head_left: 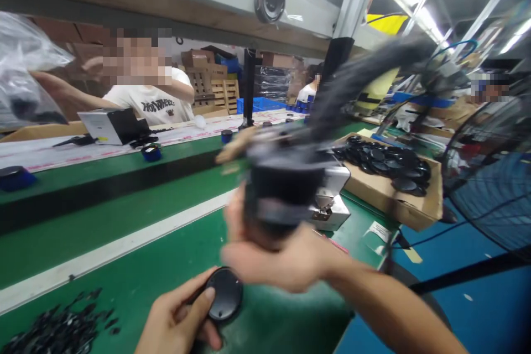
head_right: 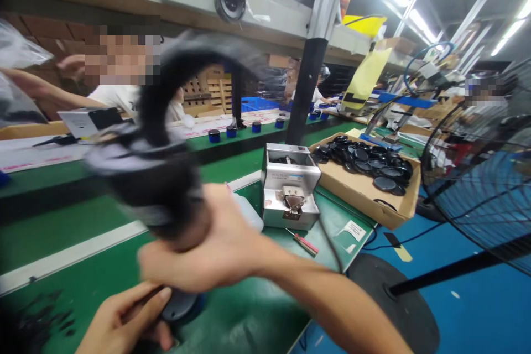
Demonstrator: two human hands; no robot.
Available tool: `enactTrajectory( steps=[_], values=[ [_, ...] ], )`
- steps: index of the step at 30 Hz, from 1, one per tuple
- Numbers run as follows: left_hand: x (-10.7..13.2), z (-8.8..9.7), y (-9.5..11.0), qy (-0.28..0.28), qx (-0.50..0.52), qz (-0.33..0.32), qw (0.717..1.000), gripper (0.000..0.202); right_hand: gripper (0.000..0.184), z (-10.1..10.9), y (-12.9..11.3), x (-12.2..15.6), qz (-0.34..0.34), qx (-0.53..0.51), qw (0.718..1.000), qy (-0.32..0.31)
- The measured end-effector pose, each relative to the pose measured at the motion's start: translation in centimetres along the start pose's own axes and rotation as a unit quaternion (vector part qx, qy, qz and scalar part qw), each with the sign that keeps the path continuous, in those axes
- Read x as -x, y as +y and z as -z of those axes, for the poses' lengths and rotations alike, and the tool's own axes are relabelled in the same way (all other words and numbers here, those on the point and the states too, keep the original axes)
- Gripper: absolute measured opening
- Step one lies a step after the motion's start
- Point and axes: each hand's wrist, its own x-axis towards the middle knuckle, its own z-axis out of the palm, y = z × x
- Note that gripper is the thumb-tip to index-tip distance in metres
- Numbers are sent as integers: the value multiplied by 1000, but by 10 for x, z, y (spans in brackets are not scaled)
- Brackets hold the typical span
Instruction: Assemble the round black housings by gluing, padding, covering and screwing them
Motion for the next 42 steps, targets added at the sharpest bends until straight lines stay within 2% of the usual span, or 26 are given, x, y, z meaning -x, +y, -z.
enactTrajectory(
  steps=[2,3,5,8,13,16,18,21,24,27,29,34,38,42],
  values=[
    [-1,-1,-1,-5,15,6,1000,61,22,35,-16,11,38,24,996,79],
    [-1,-1,-1,-9,20,9,1000,63,21,54,-22,14,90,41,978,182],
    [-2,0,-1,-14,28,12,999,65,23,88,-25,14,91,47,967,235],
    [-2,1,-2,-17,31,12,999,65,21,118,-14,5,38,28,966,253],
    [-5,1,-12,-24,38,-4,999,71,19,123,-2,-3,-29,-17,968,247],
    [-8,0,-21,-32,56,-7,998,77,18,113,-5,2,-47,-40,970,236],
    [-9,0,-24,-30,56,-8,998,77,17,96,-5,5,-40,-63,972,223],
    [-7,-1,-21,-19,38,-8,999,73,18,50,3,0,-22,-116,977,176],
    [-3,-2,-14,-29,30,-6,999,73,20,-2,15,-17,-3,-171,979,106],
    [-3,-2,-13,-37,28,-10,999,70,20,-37,27,-36,10,-197,979,50],
    [-5,-2,-16,-37,23,-9,999,66,19,-46,36,-43,14,-199,979,30],
    [-8,-2,-21,-39,17,0,999,61,19,-48,47,-44,13,-192,981,12],
    [-6,-2,-17,-58,17,-9,998,60,19,-53,47,-40,-5,-186,982,-15],
    [-6,-2,-15,-60,12,-15,998,49,21,-56,42,-40,-11,-126,991,-50]
  ],
)
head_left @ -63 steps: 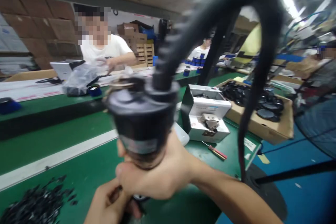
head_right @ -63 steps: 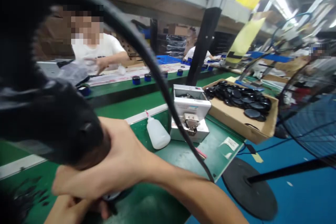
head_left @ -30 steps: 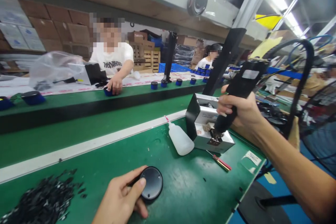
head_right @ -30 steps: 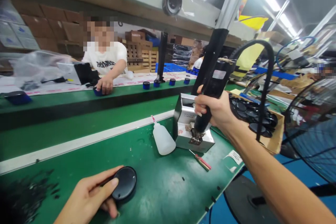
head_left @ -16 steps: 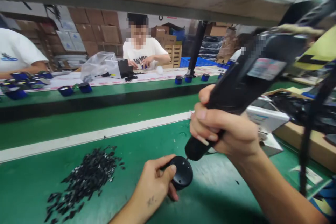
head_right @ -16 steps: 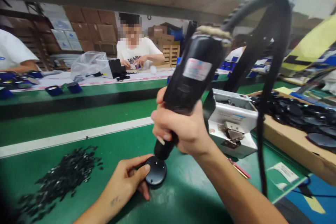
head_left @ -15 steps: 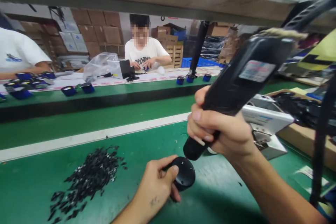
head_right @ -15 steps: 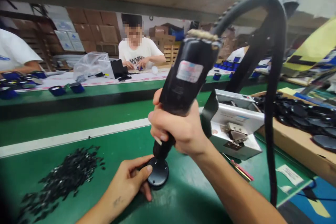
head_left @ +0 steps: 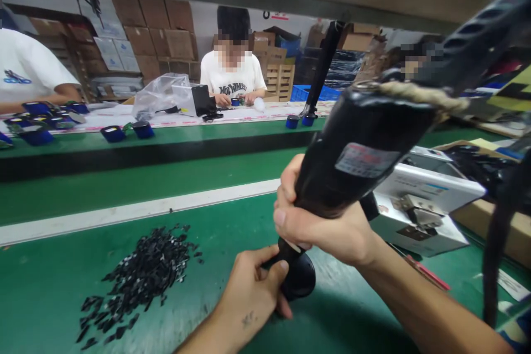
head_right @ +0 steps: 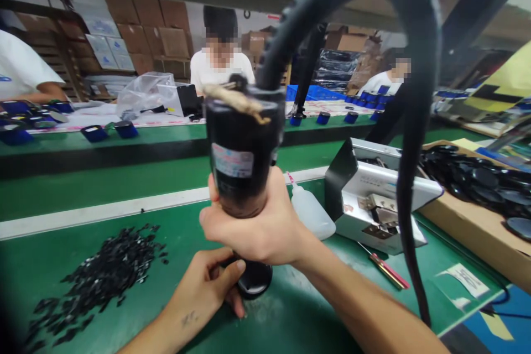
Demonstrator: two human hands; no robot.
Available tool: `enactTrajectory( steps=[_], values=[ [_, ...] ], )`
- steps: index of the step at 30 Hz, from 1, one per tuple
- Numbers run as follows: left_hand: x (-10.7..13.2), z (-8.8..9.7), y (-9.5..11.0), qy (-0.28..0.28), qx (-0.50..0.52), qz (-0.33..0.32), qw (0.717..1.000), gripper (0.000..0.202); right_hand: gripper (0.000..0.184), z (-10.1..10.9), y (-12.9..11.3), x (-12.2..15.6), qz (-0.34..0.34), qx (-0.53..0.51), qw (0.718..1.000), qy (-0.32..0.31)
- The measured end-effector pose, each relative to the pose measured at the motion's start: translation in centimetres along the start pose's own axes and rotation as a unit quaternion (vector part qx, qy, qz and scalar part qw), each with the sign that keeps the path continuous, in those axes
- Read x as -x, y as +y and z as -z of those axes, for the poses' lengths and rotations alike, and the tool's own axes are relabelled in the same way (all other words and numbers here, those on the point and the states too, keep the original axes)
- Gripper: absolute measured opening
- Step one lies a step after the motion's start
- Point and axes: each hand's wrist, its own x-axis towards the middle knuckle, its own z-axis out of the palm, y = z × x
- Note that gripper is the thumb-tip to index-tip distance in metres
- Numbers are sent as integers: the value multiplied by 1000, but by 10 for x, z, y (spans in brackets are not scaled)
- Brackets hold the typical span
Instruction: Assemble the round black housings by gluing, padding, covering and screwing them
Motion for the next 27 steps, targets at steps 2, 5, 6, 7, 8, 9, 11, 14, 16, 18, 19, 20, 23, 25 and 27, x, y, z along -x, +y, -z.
enactTrajectory(
  steps=[2,5,6,7,8,9,11,14,16,18,19,20,23,25,27],
  values=[
    [-1,-1,-1,21,2,2,1000,50,20,-1,0,-1,-3,17,1000,-7],
    [-2,-1,-3,28,10,-1,1000,53,18,-4,4,-2,-4,16,1000,0],
    [-2,-1,-3,28,8,-2,1000,53,18,-5,4,-1,-3,18,1000,6],
    [-2,-1,-2,28,3,-3,1000,53,18,-5,3,0,-1,20,1000,11],
    [-3,-1,-1,34,-1,-2,999,54,19,-3,-1,2,-1,21,1000,14],
    [-3,0,1,42,0,0,999,58,19,1,-8,6,5,28,999,27],
    [-3,0,5,46,11,14,999,70,20,19,-29,17,44,62,994,79],
    [-2,2,9,27,18,39,999,83,20,67,-70,38,143,147,956,209],
    [0,2,9,20,14,43,999,83,22,105,-86,47,169,180,929,276],
    [1,2,8,25,10,39,999,81,22,138,-87,52,164,191,913,322],
    [2,2,8,33,6,35,999,79,22,151,-84,53,154,189,910,336],
    [3,1,9,41,1,31,999,77,22,161,-80,53,141,185,910,345],
    [5,-1,14,49,-11,28,998,74,21,173,-76,54,83,164,920,347],
    [5,-2,17,50,-15,34,998,72,15,167,-81,56,36,148,929,338],
    [5,-3,17,55,-10,38,998,69,11,153,-85,61,-3,129,938,320]
  ],
)
